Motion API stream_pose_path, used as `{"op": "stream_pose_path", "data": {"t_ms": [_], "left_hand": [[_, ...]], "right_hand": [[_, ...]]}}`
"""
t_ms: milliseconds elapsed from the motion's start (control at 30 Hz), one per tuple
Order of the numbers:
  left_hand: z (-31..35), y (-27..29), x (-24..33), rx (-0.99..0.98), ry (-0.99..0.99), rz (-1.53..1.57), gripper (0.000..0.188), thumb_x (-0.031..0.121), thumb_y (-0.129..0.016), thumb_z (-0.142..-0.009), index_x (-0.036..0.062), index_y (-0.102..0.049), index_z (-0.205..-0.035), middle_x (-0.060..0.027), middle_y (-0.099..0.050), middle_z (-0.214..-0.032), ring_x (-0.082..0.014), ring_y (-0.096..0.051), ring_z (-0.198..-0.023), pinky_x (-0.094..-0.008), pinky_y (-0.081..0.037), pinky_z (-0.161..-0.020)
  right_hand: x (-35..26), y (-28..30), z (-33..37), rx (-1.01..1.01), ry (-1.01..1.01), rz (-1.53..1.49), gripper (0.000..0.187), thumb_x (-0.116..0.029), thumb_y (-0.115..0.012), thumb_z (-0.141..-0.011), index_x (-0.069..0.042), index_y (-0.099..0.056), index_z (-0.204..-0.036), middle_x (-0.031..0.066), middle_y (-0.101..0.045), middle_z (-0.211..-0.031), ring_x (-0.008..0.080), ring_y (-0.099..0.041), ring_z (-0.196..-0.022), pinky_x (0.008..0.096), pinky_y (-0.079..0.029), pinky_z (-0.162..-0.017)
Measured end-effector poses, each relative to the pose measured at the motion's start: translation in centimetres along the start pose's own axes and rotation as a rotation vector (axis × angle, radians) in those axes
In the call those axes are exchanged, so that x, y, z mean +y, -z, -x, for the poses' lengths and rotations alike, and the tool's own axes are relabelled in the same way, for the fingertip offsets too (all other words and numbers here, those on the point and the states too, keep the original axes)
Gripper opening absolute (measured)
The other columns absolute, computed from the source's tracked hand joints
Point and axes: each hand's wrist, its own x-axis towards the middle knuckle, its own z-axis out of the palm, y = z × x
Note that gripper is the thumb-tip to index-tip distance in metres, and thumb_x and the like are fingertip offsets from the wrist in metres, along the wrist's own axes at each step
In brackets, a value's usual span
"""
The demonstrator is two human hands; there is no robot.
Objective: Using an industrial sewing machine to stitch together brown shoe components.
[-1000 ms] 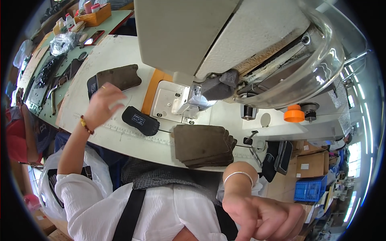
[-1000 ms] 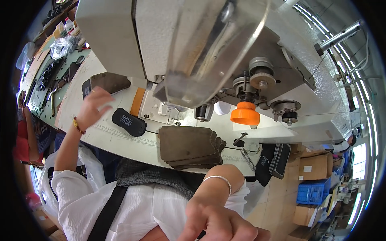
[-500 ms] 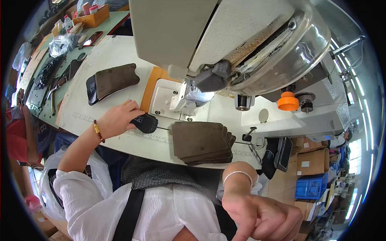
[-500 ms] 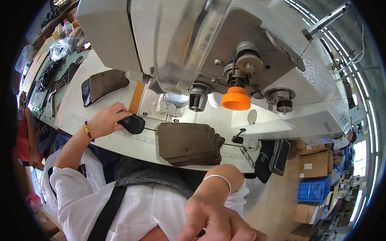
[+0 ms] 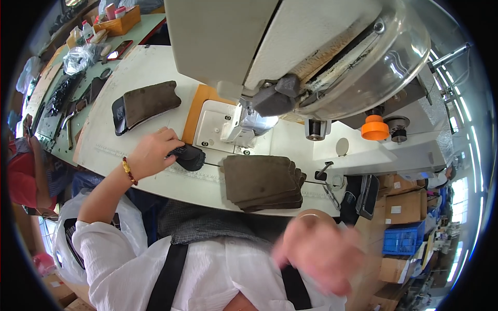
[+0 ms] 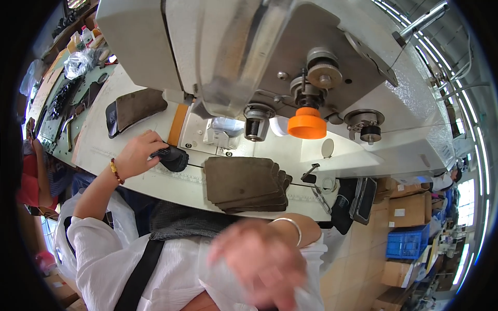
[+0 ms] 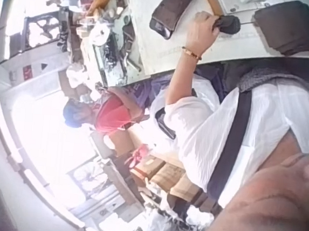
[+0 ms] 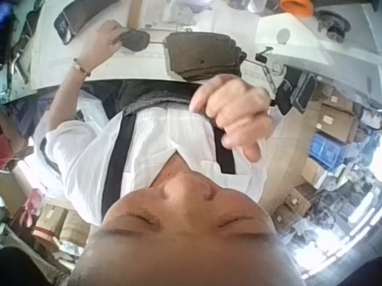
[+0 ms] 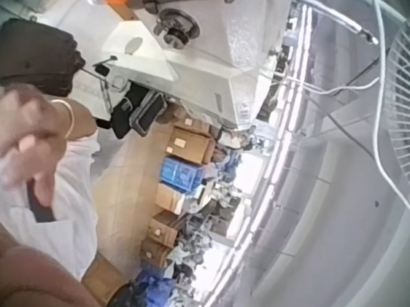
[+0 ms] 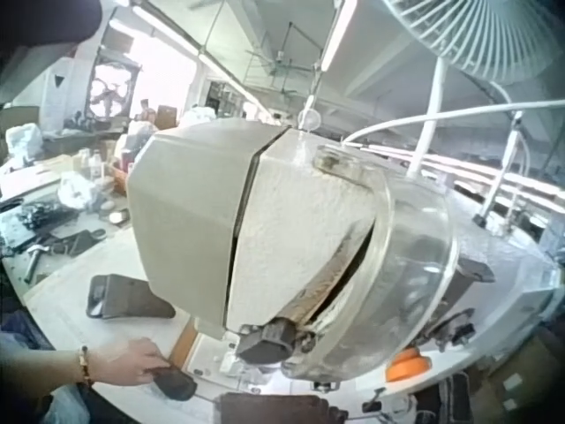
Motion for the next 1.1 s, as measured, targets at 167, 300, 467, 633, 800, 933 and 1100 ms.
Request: {"op": "stream_pose_path", "data": {"t_ms": [167,300,467,633,800,933,1100], "left_hand": [[-0.2,0.0,0.6,0.073,0.024,-0.205,0.026,-0.001,-0.070,-0.075,0.0084,-0.078,-0.098,-0.0035,-0.066,-0.098,-0.0250,-0.063,-0.098,-0.0368,-0.057,-0.076],[-1.5,1.7,2.0,0.280,-0.007,-0.225,0.041,-0.008,-0.070,-0.069,0.0086,-0.078,-0.105,-0.0036,-0.065,-0.097,-0.0265,-0.063,-0.097,-0.0374,-0.057,-0.077],[-3.7,3.4,4.7,0.455,-0.145,-0.074,0.060,-0.015,-0.068,-0.059,0.0079,-0.077,-0.114,-0.0063,-0.068,-0.102,-0.0294,-0.065,-0.093,-0.0382,-0.057,-0.078],[-5.4,3.3,6.9,0.514,-0.399,-0.034,0.054,-0.010,-0.067,-0.063,0.0006,-0.075,-0.115,-0.0128,-0.070,-0.101,-0.0294,-0.073,-0.088,-0.0372,-0.060,-0.068],[-7.5,3.6,8.8,0.689,-0.660,-0.117,0.036,-0.001,-0.077,-0.071,-0.0044,-0.075,-0.107,-0.0140,-0.075,-0.094,-0.0276,-0.076,-0.088,-0.0334,-0.064,-0.073],[-9.1,3.9,10.0,0.722,-0.734,-0.145,0.030,0.002,-0.079,-0.073,-0.0033,-0.076,-0.103,-0.0140,-0.075,-0.091,-0.0261,-0.076,-0.085,-0.0317,-0.064,-0.072],[-10.3,2.4,9.4,0.720,-0.782,-0.238,0.031,0.005,-0.079,-0.077,0.0005,-0.075,-0.107,-0.0101,-0.073,-0.087,-0.0232,-0.073,-0.080,-0.0312,-0.064,-0.070]], "right_hand": [[5.4,6.5,2.5,-0.435,-0.585,1.146,0.033,-0.017,-0.083,-0.081,-0.002,-0.069,-0.107,0.0102,-0.064,-0.103,0.0298,-0.062,-0.093,0.0392,-0.054,-0.080],[7.9,8.9,6.4,-0.528,-0.731,1.525,0.053,-0.030,-0.087,-0.075,-0.002,-0.069,-0.116,0.0098,-0.062,-0.107,0.0284,-0.057,-0.105,0.0404,-0.047,-0.097],[8.0,9.8,8.0,-0.490,-0.693,1.482,0.055,-0.030,-0.088,-0.073,-0.003,-0.068,-0.117,0.0097,-0.061,-0.107,0.0289,-0.057,-0.108,0.0424,-0.045,-0.099],[8.6,9.1,7.1,-0.340,-0.459,1.446,0.028,-0.009,-0.082,-0.078,-0.007,-0.066,-0.101,0.0080,-0.063,-0.101,0.0306,-0.060,-0.093,0.0403,-0.047,-0.088],[6.0,9.8,4.0,-0.199,-0.492,1.251,0.028,0.010,-0.064,-0.084,-0.003,-0.069,-0.108,0.0117,-0.071,-0.091,0.0330,-0.067,-0.083,0.0401,-0.053,-0.082],[4.7,10.8,1.8,-0.207,-0.393,1.342,0.035,0.008,-0.059,-0.088,-0.006,-0.072,-0.117,0.0120,-0.072,-0.095,0.0306,-0.069,-0.087,0.0386,-0.054,-0.081],[5.6,11.7,2.1,0.007,-0.466,1.354,0.021,-0.002,-0.075,-0.081,-0.005,-0.069,-0.101,0.0066,-0.062,-0.082,0.0312,-0.064,-0.077,0.0428,-0.049,-0.077]]}}
